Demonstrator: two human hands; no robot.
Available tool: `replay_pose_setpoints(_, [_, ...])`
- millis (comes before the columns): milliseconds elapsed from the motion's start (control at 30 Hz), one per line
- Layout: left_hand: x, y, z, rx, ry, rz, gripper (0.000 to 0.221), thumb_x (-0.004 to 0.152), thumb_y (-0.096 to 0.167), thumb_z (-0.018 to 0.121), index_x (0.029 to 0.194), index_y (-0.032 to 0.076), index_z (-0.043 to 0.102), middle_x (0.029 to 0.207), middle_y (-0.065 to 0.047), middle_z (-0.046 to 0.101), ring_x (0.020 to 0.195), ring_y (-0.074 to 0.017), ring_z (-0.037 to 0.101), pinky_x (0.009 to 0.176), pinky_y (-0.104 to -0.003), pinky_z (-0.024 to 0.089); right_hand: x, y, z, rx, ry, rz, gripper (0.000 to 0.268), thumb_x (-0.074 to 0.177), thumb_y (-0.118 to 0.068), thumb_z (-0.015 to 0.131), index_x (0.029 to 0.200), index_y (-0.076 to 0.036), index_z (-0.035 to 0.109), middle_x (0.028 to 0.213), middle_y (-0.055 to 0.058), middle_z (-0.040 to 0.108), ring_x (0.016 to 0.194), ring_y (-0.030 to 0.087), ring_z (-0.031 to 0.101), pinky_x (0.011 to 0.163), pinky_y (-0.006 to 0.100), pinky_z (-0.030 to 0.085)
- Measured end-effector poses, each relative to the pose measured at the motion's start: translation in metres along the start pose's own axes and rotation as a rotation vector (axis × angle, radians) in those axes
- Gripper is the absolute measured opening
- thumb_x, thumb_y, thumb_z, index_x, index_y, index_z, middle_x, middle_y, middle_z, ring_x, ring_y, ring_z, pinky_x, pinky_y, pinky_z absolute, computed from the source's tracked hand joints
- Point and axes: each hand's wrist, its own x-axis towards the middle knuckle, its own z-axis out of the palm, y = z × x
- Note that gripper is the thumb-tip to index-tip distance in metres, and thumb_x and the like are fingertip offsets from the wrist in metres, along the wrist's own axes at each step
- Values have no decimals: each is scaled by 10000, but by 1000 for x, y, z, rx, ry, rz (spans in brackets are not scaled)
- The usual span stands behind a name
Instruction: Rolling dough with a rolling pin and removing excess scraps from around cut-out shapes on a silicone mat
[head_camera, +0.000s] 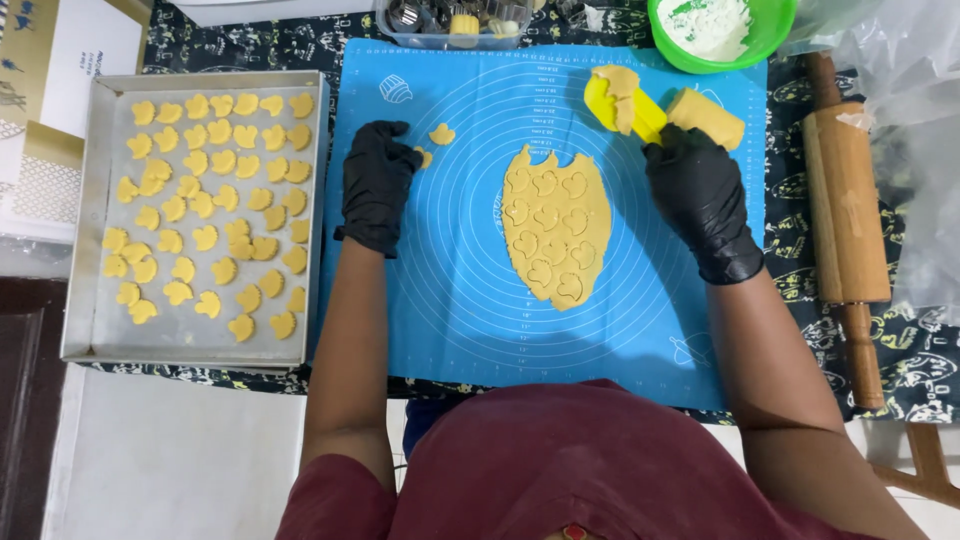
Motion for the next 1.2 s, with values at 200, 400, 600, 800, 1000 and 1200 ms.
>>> replay_pose_setpoints(200, [6, -14, -5, 87, 81, 116, 522, 908, 343, 862, 1375, 233, 655, 1202, -121, 716, 1154, -331, 685, 956, -449, 568, -1, -15, -53, -110, 130, -245, 232, 1020, -279, 761, 1187, -124, 804, 949, 123, 758, 805, 405, 738, 657, 444, 608])
replay_pose_setpoints(400, [-10, 8, -4, 2, 246, 326, 501, 960, 292, 839, 1398, 148, 644, 1268, -220, 685, 1242, -458, 584, 1082, -575, 456, 0, -57, -107, 189, 248, -234, 324, 1172, -108, 671, 1133, 212, 713, 731, 259, 568, 784, 563, 598, 813, 390, 588])
replay_pose_setpoints(600, [-23, 47, 6, 114, 268, 360, 490, 811, 239, 920, 1261, 253, 725, 1091, -71, 742, 1084, -308, 697, 928, -444, 567, 1, 10, -56, -23, 185, -233, 254, 1114, -287, 784, 1122, -36, 814, 855, 130, 743, 767, 367, 728, 723, 411, 597])
replay_pose_setpoints(800, [-61, 93, 11, -423, 44, 491, 519, 870, -115, 501, 1338, 76, 618, 1247, -122, 602, 914, -203, 702, 891, -311, 642, 5, -10, -66, -498, 435, -170, 434, 1259, -382, 684, 881, -184, 606, 726, 39, 591, 578, 231, 583, 486, 381, 394])
replay_pose_setpoints(1000, [-39, 56, -18, 173, 272, 611, 453, 898, -34, 743, 1321, 108, 663, 1188, -86, 695, 959, -258, 634, 890, -393, 510, 9, -6, -80, -307, 316, -162, 60, 1052, -216, 827, 1101, -184, 812, 885, 36, 706, 688, 245, 681, 472, 360, 484])
replay_pose_setpoints(1200, [-8, -22, -3, 589, 438, 671, 308, 1138, 323, 504, 887, 155, 566, 833, -27, 547, 710, -203, 568, 662, -342, 494, 12, 21, -62, -188, 414, -48, 292, 954, -267, 920, 1233, -248, 837, 914, 72, 711, 757, 317, 698, 518, 431, 496])
